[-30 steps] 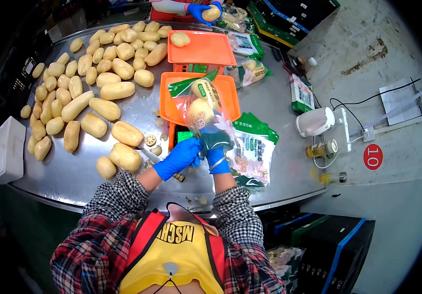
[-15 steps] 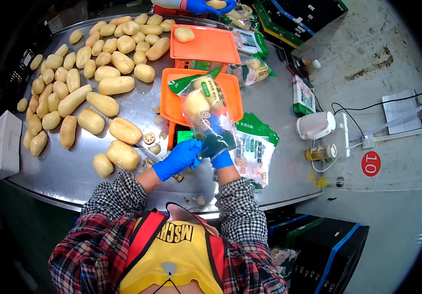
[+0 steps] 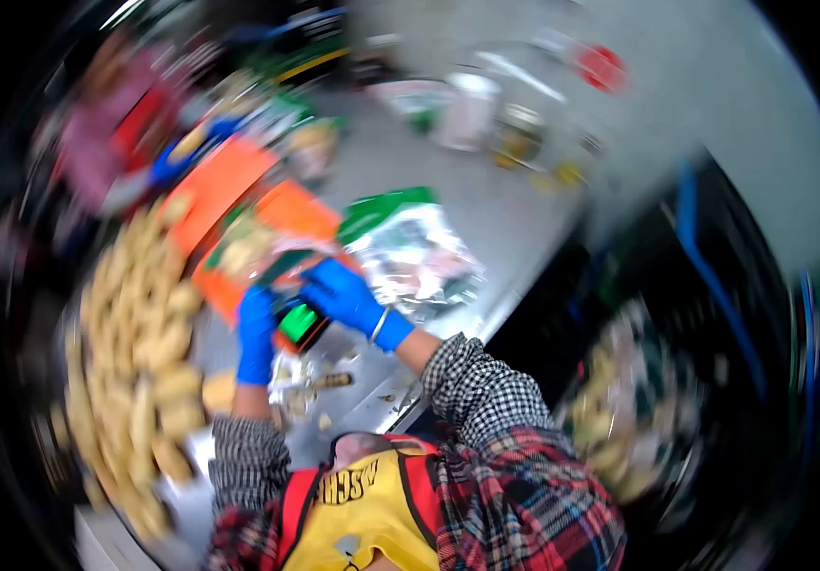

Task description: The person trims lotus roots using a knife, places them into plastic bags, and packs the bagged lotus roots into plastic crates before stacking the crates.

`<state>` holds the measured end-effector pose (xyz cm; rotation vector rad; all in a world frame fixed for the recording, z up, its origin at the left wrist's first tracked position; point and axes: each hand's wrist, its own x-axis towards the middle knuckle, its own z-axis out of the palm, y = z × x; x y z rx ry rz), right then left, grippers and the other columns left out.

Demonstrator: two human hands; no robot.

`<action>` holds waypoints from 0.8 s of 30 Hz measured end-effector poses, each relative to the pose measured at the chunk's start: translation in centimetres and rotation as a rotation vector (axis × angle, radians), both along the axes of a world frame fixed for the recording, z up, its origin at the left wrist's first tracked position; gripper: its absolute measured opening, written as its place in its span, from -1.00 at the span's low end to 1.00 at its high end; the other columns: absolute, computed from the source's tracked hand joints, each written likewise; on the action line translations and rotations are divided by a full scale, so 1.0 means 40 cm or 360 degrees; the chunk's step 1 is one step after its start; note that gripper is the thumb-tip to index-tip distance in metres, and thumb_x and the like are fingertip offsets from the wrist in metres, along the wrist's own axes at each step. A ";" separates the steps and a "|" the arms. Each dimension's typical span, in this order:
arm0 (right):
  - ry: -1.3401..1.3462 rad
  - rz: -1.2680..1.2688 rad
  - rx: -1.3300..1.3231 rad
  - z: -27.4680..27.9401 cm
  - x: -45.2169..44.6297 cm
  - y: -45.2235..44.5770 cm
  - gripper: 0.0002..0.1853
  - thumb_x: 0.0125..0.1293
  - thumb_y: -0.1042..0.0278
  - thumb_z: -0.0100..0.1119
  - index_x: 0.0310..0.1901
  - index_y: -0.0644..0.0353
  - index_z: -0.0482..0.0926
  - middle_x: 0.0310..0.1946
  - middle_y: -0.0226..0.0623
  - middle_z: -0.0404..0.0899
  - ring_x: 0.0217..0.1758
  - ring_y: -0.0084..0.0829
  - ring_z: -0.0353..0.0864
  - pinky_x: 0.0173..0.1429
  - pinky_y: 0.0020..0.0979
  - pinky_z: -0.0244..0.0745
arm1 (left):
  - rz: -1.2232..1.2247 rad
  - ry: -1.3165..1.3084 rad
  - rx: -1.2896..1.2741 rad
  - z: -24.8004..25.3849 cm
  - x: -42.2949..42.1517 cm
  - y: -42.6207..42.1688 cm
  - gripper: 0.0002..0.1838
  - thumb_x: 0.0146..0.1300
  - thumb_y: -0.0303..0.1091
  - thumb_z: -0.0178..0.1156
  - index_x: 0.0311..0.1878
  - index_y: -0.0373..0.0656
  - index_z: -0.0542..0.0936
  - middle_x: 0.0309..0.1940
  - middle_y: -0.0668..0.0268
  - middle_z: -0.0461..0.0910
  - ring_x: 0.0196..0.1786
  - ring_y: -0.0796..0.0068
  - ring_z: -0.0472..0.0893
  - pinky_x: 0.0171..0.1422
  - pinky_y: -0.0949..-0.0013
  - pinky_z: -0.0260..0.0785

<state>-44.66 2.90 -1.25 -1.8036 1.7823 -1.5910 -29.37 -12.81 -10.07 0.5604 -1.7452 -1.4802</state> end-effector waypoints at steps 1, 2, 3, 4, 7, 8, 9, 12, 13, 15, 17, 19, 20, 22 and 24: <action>-0.0041 -0.0179 0.0060 0.033 -0.006 0.101 -0.60 0.20 0.31 0.29 0.08 0.18 0.52 0.07 -0.19 0.49 0.07 -0.21 0.52 0.12 -0.30 0.44 | 0.0000 0.0184 -0.0075 0.067 -0.037 -0.001 -0.80 0.35 -0.35 0.03 -0.11 -0.24 0.57 -0.24 0.29 0.59 -0.17 0.47 0.57 -0.09 0.37 0.44; -0.0163 -0.0407 -0.0004 0.080 -0.007 0.194 -0.48 0.16 0.25 0.34 0.14 0.19 0.47 0.13 -0.15 0.45 0.11 -0.19 0.50 0.16 -0.27 0.41 | -0.0036 0.0380 -0.0102 0.199 -0.071 0.025 -0.79 0.38 -0.35 0.03 -0.09 -0.24 0.57 -0.17 0.28 0.60 -0.12 0.47 0.58 -0.02 0.38 0.47; -0.0285 -0.0573 -0.0070 0.113 0.005 0.267 -0.36 0.11 0.19 0.40 0.21 0.20 0.41 0.18 -0.12 0.42 0.15 -0.17 0.48 0.21 -0.24 0.38 | -0.0310 0.0301 0.0015 0.330 -0.096 0.060 -0.76 0.39 -0.30 0.01 -0.10 -0.25 0.57 -0.21 0.26 0.62 -0.19 0.43 0.61 -0.02 0.38 0.46; -0.0195 -0.0741 -0.0073 0.097 -0.021 0.276 -0.20 0.05 0.15 0.45 0.30 0.20 0.29 0.23 -0.09 0.36 0.23 -0.16 0.41 0.28 -0.21 0.31 | -0.0405 0.0168 -0.0030 0.466 -0.128 0.116 -0.73 0.40 -0.27 -0.02 -0.13 -0.27 0.57 -0.23 0.23 0.63 -0.24 0.41 0.63 -0.06 0.36 0.47; -0.0300 -0.0899 0.0058 0.148 0.018 0.450 0.24 -0.14 0.06 0.59 0.47 0.21 -0.08 0.42 -0.02 0.08 0.47 -0.13 0.11 0.48 -0.19 0.04 | -0.0796 0.0253 -0.0071 0.460 -0.172 0.166 -0.65 0.42 -0.25 -0.06 -0.10 -0.36 0.60 -0.18 0.16 0.65 -0.16 0.40 0.63 0.07 0.37 0.45; -0.0284 -0.0856 -0.0057 0.184 0.034 0.493 0.29 -0.17 0.04 0.60 0.47 0.22 -0.15 0.42 0.02 0.06 0.47 -0.12 0.11 0.48 -0.20 0.05 | -0.0996 0.0315 0.0136 0.531 -0.155 0.289 -0.66 0.42 -0.25 -0.05 -0.10 -0.35 0.59 -0.17 0.16 0.65 -0.15 0.39 0.63 0.07 0.36 0.45; -0.0255 -0.0760 -0.0175 0.217 0.040 0.515 0.34 -0.19 0.03 0.61 0.47 0.23 -0.23 0.43 0.06 0.04 0.47 -0.12 0.10 0.48 -0.20 0.07 | -0.1149 0.0376 0.0330 0.587 -0.137 0.386 -0.67 0.42 -0.25 -0.03 -0.09 -0.35 0.59 -0.17 0.15 0.65 -0.14 0.38 0.63 0.07 0.34 0.46; -0.0516 -0.0493 -0.0632 0.352 0.076 0.779 0.17 -0.02 0.24 0.53 0.46 0.26 -0.16 0.32 -0.05 0.25 0.37 -0.27 0.27 0.41 -0.26 0.20 | -0.1071 0.0452 0.0370 0.676 -0.141 0.707 -0.67 0.37 -0.25 0.02 -0.05 -0.34 0.55 -0.15 0.17 0.61 -0.17 0.41 0.61 0.00 0.39 0.45; -0.0344 -0.0667 -0.0705 0.339 0.076 0.828 -0.06 0.07 0.31 0.45 0.39 0.29 0.05 0.22 -0.10 0.37 0.27 -0.32 0.39 0.34 -0.29 0.30 | -0.1221 0.0433 0.0484 0.655 -0.156 0.764 -0.65 0.37 -0.19 0.06 0.00 -0.31 0.53 -0.08 0.14 0.60 -0.09 0.27 0.63 -0.02 0.17 0.53; 0.0075 -0.1140 -0.0829 0.332 0.090 0.938 -0.48 0.21 0.36 0.33 0.18 0.33 0.45 0.01 -0.18 0.57 0.11 -0.46 0.52 0.23 -0.38 0.40 | -0.1431 0.0299 0.0550 0.696 -0.177 0.884 -0.69 0.36 -0.21 0.06 -0.08 -0.30 0.54 -0.19 0.19 0.59 -0.21 0.42 0.60 -0.14 0.32 0.50; -0.0302 -0.1420 -0.0722 0.273 0.092 1.050 -0.61 0.27 0.29 0.27 0.08 0.29 0.54 -0.08 -0.18 0.61 0.04 -0.53 0.53 0.15 -0.43 0.43 | -0.1825 0.0194 0.0374 0.665 -0.243 0.933 -0.65 0.43 -0.16 -0.02 -0.17 -0.30 0.54 -0.30 0.14 0.62 -0.32 0.29 0.63 -0.16 0.27 0.52; -0.0805 -0.1708 -0.0926 0.412 0.074 1.212 -0.73 0.35 0.33 0.14 -0.02 0.29 0.59 -0.14 -0.24 0.64 -0.10 -0.46 0.61 0.02 -0.41 0.49 | -0.2128 0.0180 0.0299 0.789 -0.230 1.112 -0.58 0.50 -0.12 -0.14 -0.26 -0.29 0.53 -0.36 0.09 0.62 -0.34 0.22 0.63 -0.12 0.24 0.51; -0.0888 -0.1893 -0.0804 0.420 0.066 1.321 -0.75 0.35 0.33 0.15 -0.04 0.29 0.59 -0.19 -0.31 0.63 -0.15 -0.52 0.58 -0.04 -0.43 0.49 | -0.2190 0.0151 0.0238 0.796 -0.245 1.178 -0.50 0.52 -0.08 -0.24 -0.31 -0.29 0.51 -0.35 0.03 0.63 -0.32 0.21 0.64 -0.07 0.22 0.50; -0.0767 -0.2285 -0.0703 0.414 0.065 1.569 -0.77 0.35 0.32 0.16 -0.09 0.29 0.59 -0.29 -0.44 0.60 -0.24 -0.60 0.53 -0.14 -0.48 0.48 | -0.2187 0.0000 0.0087 0.736 -0.311 1.272 -0.46 0.51 -0.02 -0.23 -0.27 -0.31 0.54 -0.33 0.08 0.64 -0.30 0.27 0.65 -0.04 0.27 0.50; -0.0523 -0.2520 -0.1199 0.443 0.098 1.769 -0.78 0.33 0.30 0.20 -0.20 0.31 0.61 -0.43 -0.49 0.59 -0.37 -0.65 0.50 -0.29 -0.48 0.43 | -0.2084 -0.0344 -0.0083 0.695 -0.360 1.345 -0.43 0.46 0.07 -0.15 -0.27 -0.30 0.58 -0.35 0.16 0.65 -0.31 0.34 0.65 -0.04 0.31 0.49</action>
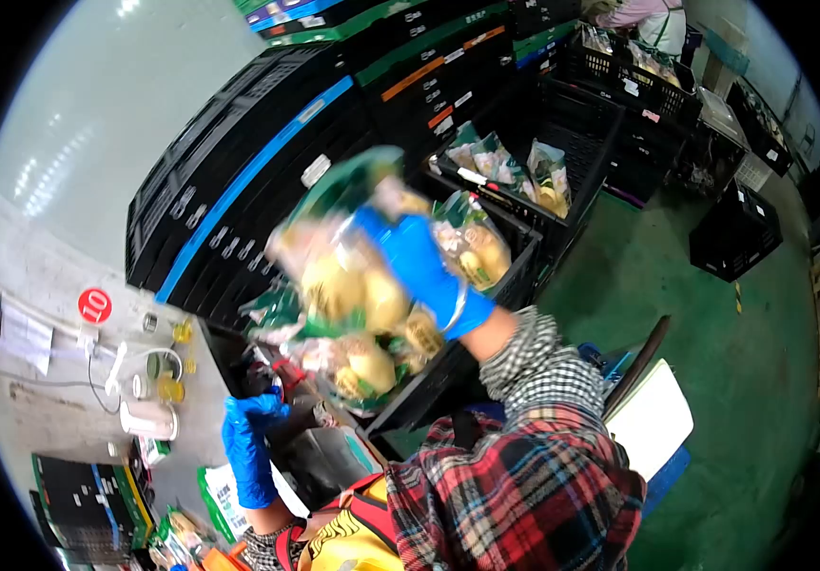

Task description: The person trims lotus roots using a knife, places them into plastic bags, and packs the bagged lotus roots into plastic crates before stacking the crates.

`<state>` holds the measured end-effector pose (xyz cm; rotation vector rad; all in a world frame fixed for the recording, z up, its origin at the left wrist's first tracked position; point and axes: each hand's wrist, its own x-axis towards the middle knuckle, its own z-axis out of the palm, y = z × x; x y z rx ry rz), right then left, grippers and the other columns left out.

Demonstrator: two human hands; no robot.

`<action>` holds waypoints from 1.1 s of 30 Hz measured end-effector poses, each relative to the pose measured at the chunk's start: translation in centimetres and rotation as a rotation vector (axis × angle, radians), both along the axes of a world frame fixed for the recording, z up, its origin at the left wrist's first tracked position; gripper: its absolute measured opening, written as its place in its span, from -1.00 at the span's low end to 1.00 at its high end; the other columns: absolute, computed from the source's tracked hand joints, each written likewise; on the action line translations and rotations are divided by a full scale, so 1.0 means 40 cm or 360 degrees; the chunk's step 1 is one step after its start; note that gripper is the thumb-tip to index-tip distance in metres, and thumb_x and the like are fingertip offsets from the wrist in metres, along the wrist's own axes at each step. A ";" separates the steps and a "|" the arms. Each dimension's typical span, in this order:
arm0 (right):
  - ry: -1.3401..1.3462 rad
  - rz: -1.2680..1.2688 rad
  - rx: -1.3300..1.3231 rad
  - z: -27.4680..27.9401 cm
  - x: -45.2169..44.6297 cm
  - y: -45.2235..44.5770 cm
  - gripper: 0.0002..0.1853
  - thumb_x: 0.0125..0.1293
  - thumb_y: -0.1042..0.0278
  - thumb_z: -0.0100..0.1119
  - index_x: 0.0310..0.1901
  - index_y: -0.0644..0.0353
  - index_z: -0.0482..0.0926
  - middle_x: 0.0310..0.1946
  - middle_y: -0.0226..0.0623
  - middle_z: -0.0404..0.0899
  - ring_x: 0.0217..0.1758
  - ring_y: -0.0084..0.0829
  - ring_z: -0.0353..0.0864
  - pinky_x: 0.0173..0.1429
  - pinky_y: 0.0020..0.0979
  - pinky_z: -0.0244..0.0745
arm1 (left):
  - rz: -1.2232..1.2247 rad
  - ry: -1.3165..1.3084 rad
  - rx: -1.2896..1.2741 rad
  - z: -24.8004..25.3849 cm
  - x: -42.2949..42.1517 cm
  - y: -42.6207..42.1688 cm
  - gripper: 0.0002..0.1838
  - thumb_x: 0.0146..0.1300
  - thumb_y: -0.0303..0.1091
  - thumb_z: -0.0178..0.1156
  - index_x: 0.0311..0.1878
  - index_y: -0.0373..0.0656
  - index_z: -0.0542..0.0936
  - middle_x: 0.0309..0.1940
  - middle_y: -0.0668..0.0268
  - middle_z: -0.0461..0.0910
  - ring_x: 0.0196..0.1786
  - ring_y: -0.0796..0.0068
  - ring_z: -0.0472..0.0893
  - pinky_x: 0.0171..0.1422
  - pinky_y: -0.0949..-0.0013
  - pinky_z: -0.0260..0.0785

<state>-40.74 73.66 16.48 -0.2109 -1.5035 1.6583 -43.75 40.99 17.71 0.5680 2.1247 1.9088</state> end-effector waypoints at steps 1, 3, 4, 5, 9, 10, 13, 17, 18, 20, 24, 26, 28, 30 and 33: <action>0.0302 -0.0066 -0.0254 0.078 -0.043 0.086 -0.76 0.31 0.28 0.24 -0.29 0.34 0.64 -0.52 -0.50 0.59 -0.46 -0.67 0.48 -0.39 -0.47 0.40 | 0.0098 -0.0117 -0.0086 -0.014 -0.049 0.009 -0.45 0.43 0.11 -0.08 -0.27 -0.25 0.59 -0.37 0.22 0.65 -0.33 0.39 0.64 -0.09 0.33 0.48; 0.0429 -0.0526 0.0018 0.104 -0.053 0.306 -0.77 0.32 0.28 0.24 -0.31 0.33 0.64 -0.52 -0.50 0.58 -0.48 -0.65 0.48 -0.41 -0.51 0.37 | 0.0287 -0.0310 -0.0115 -0.129 -0.093 0.009 -0.50 0.37 0.13 0.03 -0.30 -0.17 0.62 -0.46 0.27 0.65 -0.40 0.40 0.64 -0.21 0.37 0.49; 0.0350 -0.0672 0.0018 0.102 -0.070 0.407 -0.70 0.32 0.19 0.23 -0.31 0.34 0.63 -0.53 -0.46 0.58 -0.48 -0.63 0.48 -0.41 -0.48 0.38 | 0.0407 -0.0438 -0.0054 -0.189 -0.103 -0.007 -0.55 0.33 0.12 0.10 -0.30 -0.13 0.62 -0.46 0.31 0.65 -0.42 0.44 0.64 -0.30 0.42 0.47; 0.0265 -0.0804 0.0019 0.093 -0.090 0.508 -0.64 0.32 0.11 0.23 -0.31 0.35 0.63 -0.54 -0.42 0.58 -0.48 -0.61 0.49 -0.40 -0.46 0.38 | 0.0439 -0.0454 -0.0143 -0.236 -0.113 -0.028 -0.57 0.31 0.10 0.13 -0.31 -0.13 0.62 -0.46 0.32 0.65 -0.44 0.44 0.64 -0.34 0.43 0.45; -0.0703 -0.0956 0.0409 -0.105 -0.217 0.942 -0.66 0.46 0.18 -0.10 0.11 0.19 0.47 -0.22 -0.29 0.60 -0.22 -0.33 0.58 -0.16 -0.27 0.47 | 0.0671 -0.0768 -0.0340 -0.255 -0.053 -0.061 -0.54 0.35 0.12 0.06 -0.31 -0.15 0.55 -0.47 0.32 0.63 -0.45 0.55 0.59 -0.36 0.50 0.40; -0.0827 -0.0823 0.0406 -0.165 -0.242 1.031 -0.64 0.47 0.27 -0.14 0.22 0.16 0.40 0.00 -0.21 0.59 -0.02 -0.28 0.59 0.05 -0.30 0.49 | 0.0697 -0.0725 -0.0304 -0.267 -0.038 -0.063 -0.54 0.35 0.13 0.06 -0.32 -0.14 0.54 -0.48 0.32 0.63 -0.46 0.56 0.57 -0.35 0.50 0.40; -0.1573 -0.1251 0.2150 -0.478 -0.328 1.376 -0.59 0.45 0.18 -0.17 0.20 0.22 0.39 0.13 -0.07 0.49 0.05 -0.16 0.54 0.10 -0.23 0.45 | 0.0879 -0.0726 -0.0469 -0.266 0.016 -0.092 -0.53 0.35 0.14 0.06 -0.35 -0.14 0.55 -0.49 0.31 0.62 -0.48 0.56 0.55 -0.35 0.49 0.39; -0.1563 -0.0742 0.1676 -0.514 -0.391 1.406 -0.62 0.41 0.23 -0.10 0.13 0.26 0.45 0.05 -0.07 0.53 0.00 -0.15 0.57 0.07 -0.22 0.46 | 0.0838 -0.0628 -0.0469 -0.261 0.069 -0.121 -0.52 0.36 0.12 0.05 -0.38 -0.15 0.58 -0.46 0.32 0.61 -0.41 0.58 0.55 -0.28 0.48 0.40; -0.1570 -0.0730 0.1634 -0.500 -0.397 1.394 -0.63 0.40 0.24 -0.08 0.12 0.27 0.47 0.04 -0.06 0.55 -0.01 -0.15 0.57 0.07 -0.22 0.47 | 0.0878 -0.0687 -0.0388 -0.255 0.086 -0.123 -0.53 0.35 0.12 0.07 -0.36 -0.15 0.58 -0.45 0.35 0.60 -0.37 0.60 0.55 -0.23 0.48 0.41; -0.1544 -0.0809 0.1568 -0.459 -0.372 1.348 -0.65 0.38 0.27 -0.04 0.08 0.29 0.50 0.00 -0.06 0.57 -0.03 -0.14 0.58 0.05 -0.22 0.47 | 0.0898 -0.0735 -0.0325 -0.237 0.115 -0.119 -0.52 0.34 0.12 0.09 -0.35 -0.17 0.57 -0.44 0.36 0.58 -0.32 0.61 0.56 -0.16 0.46 0.42; -0.1167 -0.1141 0.1435 -0.302 -0.193 1.127 -0.68 0.35 0.31 0.03 0.02 0.33 0.56 -0.08 -0.06 0.62 -0.09 -0.14 0.61 0.02 -0.22 0.49 | 0.0802 -0.0636 -0.0354 -0.229 0.190 -0.166 -0.47 0.34 0.16 0.06 -0.41 -0.19 0.55 -0.48 0.33 0.57 -0.34 0.58 0.53 -0.15 0.42 0.41; -0.0896 -0.1144 0.1388 -0.229 -0.124 0.949 -0.69 0.33 0.34 0.06 -0.01 0.35 0.59 -0.12 -0.05 0.64 -0.11 -0.13 0.62 0.01 -0.22 0.50 | 0.0796 -0.0565 -0.0340 -0.242 0.245 -0.229 -0.47 0.34 0.16 0.05 -0.39 -0.18 0.57 -0.48 0.32 0.57 -0.35 0.57 0.53 -0.16 0.42 0.41; -0.0633 -0.0883 0.1429 -0.176 -0.097 0.697 -0.69 0.33 0.34 0.07 -0.01 0.36 0.59 -0.12 -0.05 0.64 -0.11 -0.15 0.62 0.02 -0.24 0.50 | 0.0894 -0.0569 -0.0334 -0.239 0.316 -0.305 -0.48 0.38 0.13 0.02 -0.37 -0.20 0.56 -0.45 0.28 0.58 -0.31 0.54 0.54 -0.11 0.40 0.43; -0.0413 -0.0515 0.1503 -0.178 -0.105 0.385 -0.69 0.35 0.34 0.05 0.01 0.36 0.57 -0.10 -0.05 0.63 -0.09 -0.16 0.62 0.04 -0.26 0.50 | 0.1020 -0.0507 -0.0443 -0.269 0.402 -0.394 -0.47 0.38 0.15 -0.01 -0.34 -0.18 0.58 -0.46 0.26 0.57 -0.33 0.49 0.53 -0.11 0.37 0.42; -0.0291 0.0734 0.1363 -0.179 -0.093 -0.100 -0.67 0.41 0.33 -0.02 0.08 0.35 0.50 -0.02 -0.03 0.59 -0.04 -0.23 0.60 0.12 -0.33 0.49 | 0.1298 -0.0437 -0.0293 -0.313 0.559 -0.577 -0.51 0.38 0.11 0.01 -0.33 -0.19 0.57 -0.46 0.21 0.57 -0.36 0.41 0.53 -0.13 0.33 0.40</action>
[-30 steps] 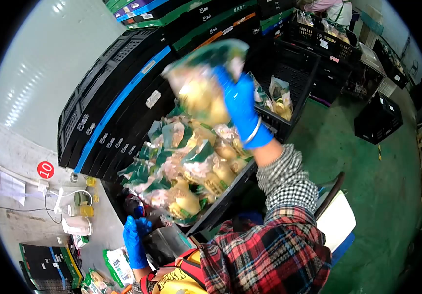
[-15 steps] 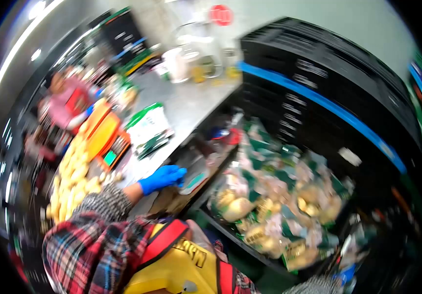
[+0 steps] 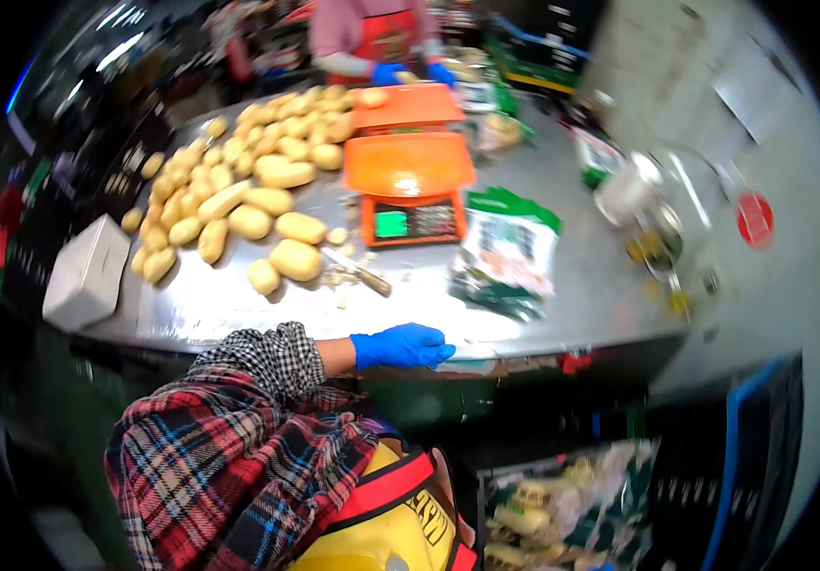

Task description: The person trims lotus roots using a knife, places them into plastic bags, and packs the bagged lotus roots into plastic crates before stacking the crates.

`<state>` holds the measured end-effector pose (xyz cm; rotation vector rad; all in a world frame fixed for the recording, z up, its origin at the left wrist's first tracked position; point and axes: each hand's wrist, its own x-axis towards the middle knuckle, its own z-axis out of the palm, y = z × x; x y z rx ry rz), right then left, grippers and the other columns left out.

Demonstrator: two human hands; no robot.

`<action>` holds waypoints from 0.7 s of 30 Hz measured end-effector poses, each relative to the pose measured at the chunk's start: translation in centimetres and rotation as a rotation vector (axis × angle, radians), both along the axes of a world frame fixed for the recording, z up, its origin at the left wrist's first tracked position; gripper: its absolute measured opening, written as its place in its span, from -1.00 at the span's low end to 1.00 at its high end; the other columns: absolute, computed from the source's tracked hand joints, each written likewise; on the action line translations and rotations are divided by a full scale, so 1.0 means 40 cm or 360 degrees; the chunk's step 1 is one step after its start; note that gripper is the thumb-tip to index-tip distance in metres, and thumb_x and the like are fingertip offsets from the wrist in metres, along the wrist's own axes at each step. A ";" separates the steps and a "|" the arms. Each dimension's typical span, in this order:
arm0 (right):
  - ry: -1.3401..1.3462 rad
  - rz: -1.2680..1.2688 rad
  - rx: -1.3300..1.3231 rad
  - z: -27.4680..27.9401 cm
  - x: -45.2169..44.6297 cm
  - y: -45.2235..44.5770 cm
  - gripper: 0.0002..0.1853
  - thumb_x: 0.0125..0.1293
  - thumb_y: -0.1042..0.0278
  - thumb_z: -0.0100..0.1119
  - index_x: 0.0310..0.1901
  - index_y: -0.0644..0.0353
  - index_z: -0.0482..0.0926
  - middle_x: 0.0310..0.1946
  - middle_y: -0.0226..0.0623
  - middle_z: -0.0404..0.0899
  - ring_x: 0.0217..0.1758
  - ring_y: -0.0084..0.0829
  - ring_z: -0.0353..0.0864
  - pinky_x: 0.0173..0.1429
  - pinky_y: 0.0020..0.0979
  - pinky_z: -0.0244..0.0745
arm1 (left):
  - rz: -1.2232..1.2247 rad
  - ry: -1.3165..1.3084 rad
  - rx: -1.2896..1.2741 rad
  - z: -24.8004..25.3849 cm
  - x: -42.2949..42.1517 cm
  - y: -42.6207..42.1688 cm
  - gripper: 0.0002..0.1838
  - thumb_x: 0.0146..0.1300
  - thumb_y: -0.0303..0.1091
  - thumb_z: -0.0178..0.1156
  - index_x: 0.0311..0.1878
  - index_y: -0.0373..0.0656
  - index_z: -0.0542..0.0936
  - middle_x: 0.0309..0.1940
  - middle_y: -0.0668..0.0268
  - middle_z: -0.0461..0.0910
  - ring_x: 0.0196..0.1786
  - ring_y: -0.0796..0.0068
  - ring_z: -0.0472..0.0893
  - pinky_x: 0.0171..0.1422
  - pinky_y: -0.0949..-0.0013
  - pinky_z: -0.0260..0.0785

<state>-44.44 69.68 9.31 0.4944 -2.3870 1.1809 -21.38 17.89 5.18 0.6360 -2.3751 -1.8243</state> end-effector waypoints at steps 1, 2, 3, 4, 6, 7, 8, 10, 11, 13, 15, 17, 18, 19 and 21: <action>-0.0161 0.0308 -0.0060 -0.001 0.000 -0.154 -0.67 0.42 0.33 -0.03 0.10 0.35 0.49 -0.01 -0.03 0.58 -0.02 -0.25 0.59 0.14 -0.35 0.49 | 0.0147 0.0081 -0.0038 -0.019 0.057 -0.063 -0.52 0.39 0.09 0.01 -0.31 -0.18 0.57 -0.46 0.22 0.57 -0.35 0.40 0.54 -0.12 0.32 0.40; -0.0204 0.0569 -0.0017 0.000 -0.014 -0.295 -0.66 0.43 0.33 -0.05 0.12 0.35 0.47 0.01 -0.02 0.57 -0.01 -0.26 0.59 0.16 -0.37 0.49 | 0.0288 0.0153 -0.0074 -0.040 0.106 -0.115 -0.54 0.40 0.08 0.00 -0.29 -0.18 0.56 -0.46 0.23 0.57 -0.35 0.40 0.54 -0.12 0.31 0.40; 0.0531 0.0536 0.0351 -0.037 -0.055 -0.427 -0.69 0.39 0.40 0.03 0.08 0.38 0.50 0.03 -0.03 0.56 0.01 -0.21 0.58 0.17 -0.37 0.48 | 0.0462 0.0178 -0.0131 -0.056 0.125 -0.125 -0.59 0.39 0.02 0.04 -0.33 -0.16 0.54 -0.48 0.19 0.58 -0.39 0.36 0.58 -0.19 0.31 0.43; 0.0245 0.0523 0.0570 -0.034 -0.003 -0.616 -0.73 0.37 0.48 0.04 0.04 0.41 0.53 0.04 -0.03 0.55 0.07 -0.20 0.55 0.18 -0.33 0.45 | 0.0594 0.0194 -0.0296 -0.085 0.193 -0.212 -0.64 0.39 -0.02 0.06 -0.27 -0.16 0.57 -0.48 0.20 0.59 -0.36 0.41 0.59 -0.17 0.34 0.44; 0.0240 0.1098 0.0390 -0.046 0.056 -0.942 -0.75 0.33 0.57 0.04 0.00 0.41 0.55 0.06 -0.02 0.54 0.12 -0.15 0.52 0.23 -0.28 0.39 | 0.0994 0.0388 0.0042 -0.154 0.300 -0.342 -0.67 0.38 -0.07 0.08 -0.16 -0.17 0.58 -0.45 0.26 0.58 -0.32 0.51 0.58 -0.14 0.40 0.44; 0.0268 0.1229 0.0442 -0.058 0.089 -1.074 -0.75 0.32 0.57 0.05 0.00 0.38 0.56 0.05 -0.04 0.55 0.13 -0.15 0.52 0.25 -0.26 0.37 | 0.1172 0.0414 0.0021 -0.198 0.361 -0.401 -0.68 0.38 -0.11 0.09 -0.11 -0.19 0.58 -0.43 0.29 0.58 -0.31 0.56 0.57 -0.14 0.42 0.44; 0.0346 0.1345 0.0456 -0.084 0.103 -1.180 -0.75 0.29 0.59 0.07 -0.01 0.36 0.58 0.06 -0.05 0.56 0.14 -0.15 0.52 0.26 -0.25 0.36 | 0.1342 0.0433 -0.0003 -0.243 0.422 -0.449 -0.69 0.38 -0.14 0.10 -0.05 -0.20 0.57 -0.40 0.32 0.57 -0.29 0.60 0.55 -0.13 0.44 0.44; 0.0273 0.1670 0.0330 -0.147 -0.016 -1.255 -0.73 0.23 0.66 0.11 -0.03 0.33 0.59 0.03 -0.08 0.58 0.13 -0.17 0.53 0.26 -0.25 0.35 | 0.1662 0.0518 0.0003 -0.319 0.406 -0.404 -0.70 0.38 -0.17 0.11 -0.03 -0.21 0.56 -0.36 0.35 0.57 -0.31 0.62 0.54 -0.14 0.47 0.43; 0.0164 0.1800 0.0282 -0.181 0.002 -1.322 -0.73 0.23 0.67 0.11 -0.02 0.33 0.58 0.03 -0.10 0.58 0.13 -0.21 0.53 0.26 -0.28 0.34 | 0.1824 0.0428 0.0031 -0.328 0.461 -0.422 -0.70 0.38 -0.17 0.11 -0.02 -0.21 0.56 -0.36 0.36 0.57 -0.30 0.62 0.54 -0.15 0.48 0.43; 0.0096 0.2010 0.0295 -0.236 0.053 -1.428 -0.73 0.23 0.67 0.12 -0.03 0.32 0.59 0.02 -0.13 0.59 0.12 -0.26 0.54 0.26 -0.31 0.34 | 0.2113 0.0371 0.0035 -0.328 0.564 -0.442 -0.70 0.37 -0.18 0.12 -0.01 -0.20 0.57 -0.35 0.37 0.57 -0.30 0.61 0.55 -0.18 0.49 0.42; 0.0221 0.2147 0.0423 -0.270 0.115 -1.509 -0.75 0.21 0.65 0.16 -0.06 0.27 0.62 -0.03 -0.16 0.61 0.08 -0.27 0.56 0.23 -0.33 0.36 | 0.2368 0.0355 -0.0061 -0.343 0.655 -0.451 -0.71 0.36 -0.19 0.14 -0.02 -0.19 0.60 -0.36 0.38 0.58 -0.31 0.63 0.56 -0.22 0.52 0.40; 0.0208 0.2304 0.0557 -0.268 0.170 -1.570 -0.75 0.18 0.60 0.22 -0.08 0.21 0.63 -0.07 -0.16 0.63 0.04 -0.22 0.58 0.17 -0.32 0.41 | 0.2524 0.0354 -0.0109 -0.387 0.745 -0.450 -0.72 0.35 -0.19 0.16 -0.01 -0.17 0.60 -0.36 0.39 0.60 -0.31 0.64 0.57 -0.25 0.55 0.38; 0.0217 0.2387 0.0593 -0.279 0.195 -1.592 -0.75 0.16 0.57 0.23 -0.09 0.19 0.64 -0.07 -0.16 0.64 0.02 -0.19 0.60 0.14 -0.31 0.44 | 0.2594 0.0374 -0.0160 -0.415 0.794 -0.443 -0.71 0.35 -0.19 0.16 -0.01 -0.17 0.60 -0.36 0.39 0.60 -0.31 0.65 0.57 -0.25 0.56 0.38; 0.0194 0.2445 0.0633 -0.282 0.221 -1.608 -0.74 0.15 0.55 0.25 -0.09 0.17 0.64 -0.09 -0.18 0.64 0.00 -0.20 0.60 0.10 -0.31 0.47 | 0.2683 0.0319 -0.0152 -0.404 0.830 -0.431 -0.71 0.35 -0.20 0.17 -0.01 -0.18 0.60 -0.36 0.39 0.60 -0.31 0.66 0.56 -0.26 0.57 0.37; 0.0181 0.2552 0.0674 -0.279 0.280 -1.655 -0.74 0.14 0.54 0.27 -0.10 0.15 0.65 -0.11 -0.20 0.65 -0.02 -0.20 0.61 0.08 -0.31 0.49 | 0.2858 0.0236 -0.0117 -0.391 0.911 -0.434 -0.72 0.34 -0.24 0.18 0.00 -0.21 0.59 -0.34 0.39 0.60 -0.30 0.66 0.56 -0.26 0.56 0.38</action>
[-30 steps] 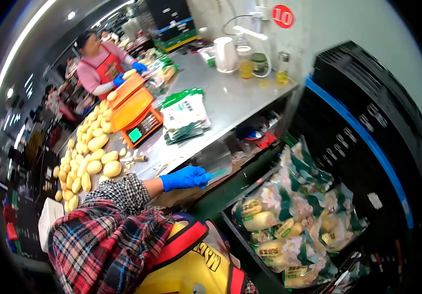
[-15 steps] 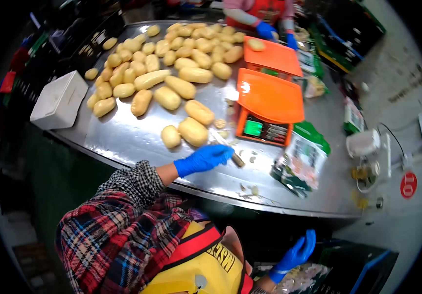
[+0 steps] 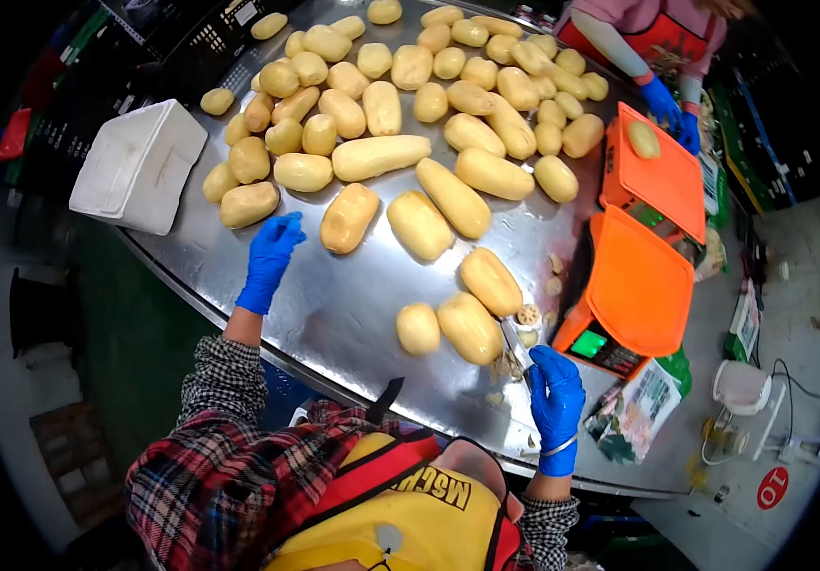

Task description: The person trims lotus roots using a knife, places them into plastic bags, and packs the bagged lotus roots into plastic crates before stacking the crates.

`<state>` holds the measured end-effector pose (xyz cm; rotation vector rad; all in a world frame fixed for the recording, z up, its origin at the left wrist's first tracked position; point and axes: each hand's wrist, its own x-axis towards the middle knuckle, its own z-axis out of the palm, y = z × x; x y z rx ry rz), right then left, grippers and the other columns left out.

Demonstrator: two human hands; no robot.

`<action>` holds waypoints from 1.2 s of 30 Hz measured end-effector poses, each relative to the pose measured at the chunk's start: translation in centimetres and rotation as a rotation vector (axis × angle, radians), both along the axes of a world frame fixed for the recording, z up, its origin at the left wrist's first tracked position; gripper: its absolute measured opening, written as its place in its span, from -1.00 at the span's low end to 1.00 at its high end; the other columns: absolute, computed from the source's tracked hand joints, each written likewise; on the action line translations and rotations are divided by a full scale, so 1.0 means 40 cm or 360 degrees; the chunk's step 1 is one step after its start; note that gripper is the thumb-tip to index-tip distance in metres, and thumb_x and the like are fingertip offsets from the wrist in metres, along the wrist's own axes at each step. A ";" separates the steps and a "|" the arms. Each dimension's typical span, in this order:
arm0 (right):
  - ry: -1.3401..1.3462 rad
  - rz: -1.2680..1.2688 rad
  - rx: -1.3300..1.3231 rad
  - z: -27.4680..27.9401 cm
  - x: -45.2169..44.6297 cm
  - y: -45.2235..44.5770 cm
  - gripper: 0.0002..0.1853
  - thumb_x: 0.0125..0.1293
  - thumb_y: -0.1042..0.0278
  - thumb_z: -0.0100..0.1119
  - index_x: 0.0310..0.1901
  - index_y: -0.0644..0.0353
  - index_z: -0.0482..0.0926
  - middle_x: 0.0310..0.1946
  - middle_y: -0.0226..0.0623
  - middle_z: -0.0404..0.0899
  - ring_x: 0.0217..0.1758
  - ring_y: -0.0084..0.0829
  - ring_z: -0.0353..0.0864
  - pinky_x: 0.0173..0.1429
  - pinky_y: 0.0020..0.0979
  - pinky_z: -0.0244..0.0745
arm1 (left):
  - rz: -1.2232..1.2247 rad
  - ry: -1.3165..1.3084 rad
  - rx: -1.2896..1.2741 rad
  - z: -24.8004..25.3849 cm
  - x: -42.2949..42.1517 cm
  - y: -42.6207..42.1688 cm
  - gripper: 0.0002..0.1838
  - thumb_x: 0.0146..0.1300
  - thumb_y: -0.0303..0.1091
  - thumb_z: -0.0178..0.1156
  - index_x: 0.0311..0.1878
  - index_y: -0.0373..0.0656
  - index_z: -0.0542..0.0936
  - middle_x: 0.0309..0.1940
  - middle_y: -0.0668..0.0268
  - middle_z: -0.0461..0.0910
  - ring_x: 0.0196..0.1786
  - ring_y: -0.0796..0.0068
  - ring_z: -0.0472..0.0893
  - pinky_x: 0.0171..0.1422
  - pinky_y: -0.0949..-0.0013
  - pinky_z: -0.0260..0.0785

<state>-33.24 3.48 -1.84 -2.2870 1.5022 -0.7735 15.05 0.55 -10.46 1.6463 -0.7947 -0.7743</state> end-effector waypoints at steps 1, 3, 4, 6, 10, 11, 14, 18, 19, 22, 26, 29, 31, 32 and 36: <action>0.0010 0.0049 0.0029 0.005 0.026 -0.021 -0.75 0.13 0.54 0.28 -0.11 0.14 0.65 -0.12 -0.20 0.65 -0.03 -0.20 0.61 0.07 -0.31 0.49 | 0.0057 -0.0060 -0.0072 -0.007 0.045 -0.005 -0.72 0.34 -0.25 0.18 0.00 -0.21 0.58 -0.34 0.39 0.59 -0.30 0.66 0.55 -0.25 0.56 0.38; 0.0044 0.0089 0.0105 -0.001 0.037 -0.036 -0.75 0.17 0.50 0.26 -0.09 0.15 0.65 -0.11 -0.19 0.65 -0.01 -0.20 0.60 0.10 -0.30 0.47 | 0.0158 -0.0190 -0.0236 -0.026 0.108 -0.015 -0.73 0.33 -0.28 0.19 0.01 -0.21 0.58 -0.35 0.40 0.57 -0.32 0.66 0.54 -0.22 0.55 0.39; 0.0061 0.0113 0.0153 -0.002 0.050 -0.043 -0.76 0.19 0.49 0.25 -0.08 0.15 0.65 -0.10 -0.19 0.64 0.00 -0.20 0.60 0.11 -0.30 0.46 | 0.0202 -0.0322 -0.0183 -0.019 0.148 -0.022 -0.72 0.31 -0.32 0.21 0.03 -0.23 0.57 -0.34 0.41 0.53 -0.30 0.65 0.50 -0.13 0.54 0.41; 0.0075 0.0126 0.0178 -0.005 0.072 -0.053 -0.76 0.15 0.51 0.27 -0.10 0.14 0.65 -0.12 -0.19 0.65 -0.02 -0.20 0.61 0.08 -0.30 0.49 | 0.0324 -0.0492 -0.0248 -0.004 0.221 -0.043 -0.70 0.29 -0.34 0.21 0.05 -0.23 0.56 -0.33 0.41 0.51 -0.27 0.65 0.48 -0.07 0.53 0.41; 0.0082 0.0106 0.0232 -0.012 0.077 -0.036 -0.76 0.15 0.51 0.27 -0.11 0.13 0.66 -0.14 -0.20 0.66 -0.03 -0.19 0.62 0.08 -0.29 0.49 | 0.0660 -0.0643 -0.0313 -0.031 0.398 -0.071 -0.60 0.20 -0.31 0.27 0.07 -0.26 0.55 -0.16 0.21 0.53 -0.09 0.43 0.53 0.08 0.36 0.40; 0.0077 0.0094 0.0258 -0.012 0.073 -0.026 -0.76 0.15 0.51 0.27 -0.11 0.13 0.66 -0.14 -0.20 0.66 -0.03 -0.19 0.62 0.08 -0.29 0.49 | 0.0755 -0.0747 -0.0273 -0.037 0.448 -0.062 -0.58 0.18 -0.28 0.29 0.07 -0.27 0.55 -0.14 0.16 0.54 -0.07 0.37 0.54 0.09 0.32 0.40; 0.0095 0.0078 0.0326 -0.018 0.078 -0.009 -0.75 0.16 0.51 0.27 -0.09 0.17 0.64 -0.12 -0.15 0.65 -0.02 -0.18 0.61 0.09 -0.29 0.48 | 0.0900 -0.0888 -0.0012 -0.077 0.592 -0.051 -0.44 0.13 -0.09 0.31 0.09 -0.31 0.53 -0.09 0.04 0.54 -0.01 0.23 0.55 0.12 0.25 0.39; 0.0136 0.0123 0.0364 -0.022 0.086 -0.014 -0.74 0.17 0.51 0.27 -0.07 0.19 0.63 -0.11 -0.14 0.64 -0.02 -0.17 0.61 0.10 -0.28 0.46 | 0.0921 -0.0437 0.0036 -0.122 0.694 -0.078 -0.27 0.14 0.15 0.25 0.12 -0.37 0.50 -0.01 -0.07 0.55 -0.03 0.09 0.59 0.16 0.21 0.37; 0.0143 0.0139 0.0369 -0.020 0.090 -0.017 -0.74 0.17 0.51 0.27 -0.07 0.19 0.63 -0.11 -0.14 0.64 -0.02 -0.17 0.61 0.11 -0.28 0.46 | 0.0905 -0.0323 0.0105 -0.119 0.712 -0.084 -0.23 0.15 0.21 0.22 0.13 -0.38 0.50 0.02 -0.08 0.55 -0.02 0.07 0.59 0.17 0.20 0.36; 0.0137 0.0161 0.0337 -0.012 0.115 -0.033 -0.75 0.16 0.50 0.27 -0.10 0.16 0.65 -0.15 -0.16 0.65 -0.05 -0.19 0.62 0.09 -0.29 0.48 | 0.0463 -0.0317 0.0633 -0.051 0.752 -0.128 -0.06 0.10 0.43 0.09 0.21 -0.32 0.45 0.12 -0.05 0.51 0.09 0.06 0.56 0.24 0.19 0.32; 0.0135 0.0239 0.0355 -0.001 0.157 -0.056 -0.76 0.15 0.47 0.27 -0.11 0.16 0.65 -0.16 -0.17 0.66 -0.06 -0.19 0.62 0.06 -0.27 0.49 | 0.0291 -0.0982 0.1069 0.063 0.578 -0.212 0.04 -0.03 0.57 0.03 0.22 -0.25 0.48 0.11 -0.02 0.54 0.16 0.08 0.52 0.29 0.19 0.29; 0.0140 0.0345 0.0391 -0.004 0.210 -0.078 -0.77 0.16 0.45 0.27 -0.12 0.17 0.65 -0.16 -0.15 0.66 -0.06 -0.17 0.62 0.06 -0.27 0.49 | -0.0108 -0.0837 0.0912 0.085 0.533 -0.227 0.04 -0.08 0.60 0.05 0.18 -0.20 0.53 0.10 -0.01 0.55 0.19 0.09 0.51 0.30 0.21 0.29; 0.0120 0.0436 0.0363 -0.022 0.235 -0.101 -0.77 0.17 0.43 0.26 -0.11 0.18 0.64 -0.16 -0.13 0.65 -0.07 -0.14 0.62 0.04 -0.25 0.50 | -0.0456 -0.0871 0.0948 0.115 0.482 -0.245 0.02 -0.09 0.61 0.05 0.15 -0.17 0.56 0.09 0.00 0.55 0.19 0.09 0.51 0.31 0.22 0.30; 0.0104 0.0469 0.0344 -0.029 0.252 -0.111 -0.77 0.17 0.43 0.26 -0.11 0.18 0.63 -0.16 -0.13 0.65 -0.08 -0.13 0.62 0.03 -0.25 0.50 | -0.0494 -0.0994 0.1052 0.070 0.496 -0.260 -0.01 -0.07 0.59 0.06 0.16 -0.13 0.56 0.08 0.02 0.57 0.16 0.09 0.54 0.29 0.22 0.31; 0.0114 0.0600 0.0251 -0.027 0.288 -0.120 -0.74 0.14 0.40 0.26 -0.10 0.18 0.61 -0.16 -0.14 0.64 -0.13 -0.10 0.60 -0.04 -0.21 0.51 | -0.0297 -0.1378 0.0546 0.022 0.405 -0.245 -0.18 -0.13 0.39 0.29 0.12 -0.01 0.60 0.22 0.16 0.47 0.37 0.05 0.29 0.44 0.06 0.03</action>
